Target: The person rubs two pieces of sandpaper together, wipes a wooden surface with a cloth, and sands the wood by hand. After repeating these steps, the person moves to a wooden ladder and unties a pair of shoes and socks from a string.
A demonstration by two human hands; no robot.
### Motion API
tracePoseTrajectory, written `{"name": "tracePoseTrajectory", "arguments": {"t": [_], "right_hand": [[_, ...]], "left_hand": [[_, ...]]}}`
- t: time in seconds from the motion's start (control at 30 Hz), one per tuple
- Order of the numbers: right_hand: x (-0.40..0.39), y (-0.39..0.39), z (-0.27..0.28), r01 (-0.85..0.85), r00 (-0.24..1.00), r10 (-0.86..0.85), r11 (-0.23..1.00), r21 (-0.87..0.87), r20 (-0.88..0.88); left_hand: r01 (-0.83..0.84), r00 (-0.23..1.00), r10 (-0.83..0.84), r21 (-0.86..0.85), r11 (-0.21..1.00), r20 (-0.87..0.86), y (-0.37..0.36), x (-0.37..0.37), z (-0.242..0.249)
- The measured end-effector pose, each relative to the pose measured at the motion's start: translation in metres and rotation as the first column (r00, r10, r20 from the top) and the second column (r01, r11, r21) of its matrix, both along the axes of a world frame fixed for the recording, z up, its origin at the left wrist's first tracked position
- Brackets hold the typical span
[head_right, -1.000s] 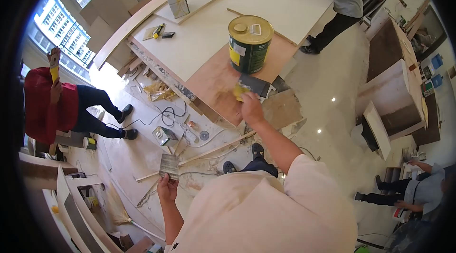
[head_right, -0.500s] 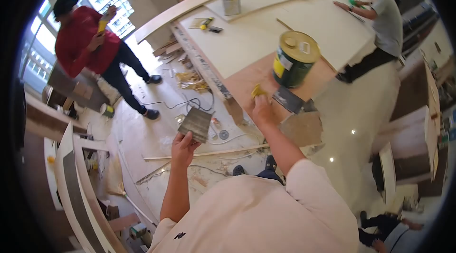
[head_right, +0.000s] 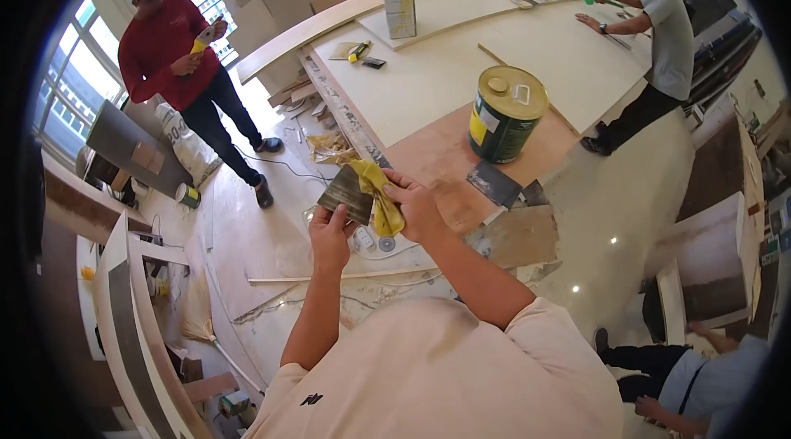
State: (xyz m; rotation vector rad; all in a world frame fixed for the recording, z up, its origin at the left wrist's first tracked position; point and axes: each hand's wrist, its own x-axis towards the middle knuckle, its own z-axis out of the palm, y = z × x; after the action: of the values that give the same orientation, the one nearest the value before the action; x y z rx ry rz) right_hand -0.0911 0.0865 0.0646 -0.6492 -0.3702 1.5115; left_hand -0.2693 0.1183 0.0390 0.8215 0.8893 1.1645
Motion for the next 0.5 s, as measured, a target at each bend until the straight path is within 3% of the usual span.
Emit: {"name": "tracePoseTrajectory", "arguments": {"t": [0.07,0.27,0.37,0.47,0.5], "right_hand": [[0.022,-0.002,-0.009,-0.085,0.965,0.102,0.993,0.081,-0.241],[0.068,-0.03,-0.007,-0.105,0.919,0.168,0.976,0.19,-0.357],[0.082,-0.045,-0.009,-0.002,0.99,0.008,0.999,0.042,-0.142],[0.104,-0.052,-0.023,0.006,0.996,-0.01,0.999,-0.04,-0.085],[0.111,-0.05,-0.026,0.007,0.999,-0.008,1.0,-0.021,-0.054]], "left_hand": [[0.003,1.0,-0.003,0.022,1.0,-0.001,0.001,0.006,0.0],[0.111,0.993,-0.105,-0.136,0.984,0.052,-0.003,0.027,-0.014],[0.201,0.977,-0.211,-0.266,0.943,-0.01,-0.004,0.047,-0.038],[0.274,0.961,-0.263,-0.35,0.896,0.081,-0.007,0.076,-0.053],[0.313,0.947,-0.319,-0.353,0.882,0.041,-0.003,0.084,-0.064]]}}
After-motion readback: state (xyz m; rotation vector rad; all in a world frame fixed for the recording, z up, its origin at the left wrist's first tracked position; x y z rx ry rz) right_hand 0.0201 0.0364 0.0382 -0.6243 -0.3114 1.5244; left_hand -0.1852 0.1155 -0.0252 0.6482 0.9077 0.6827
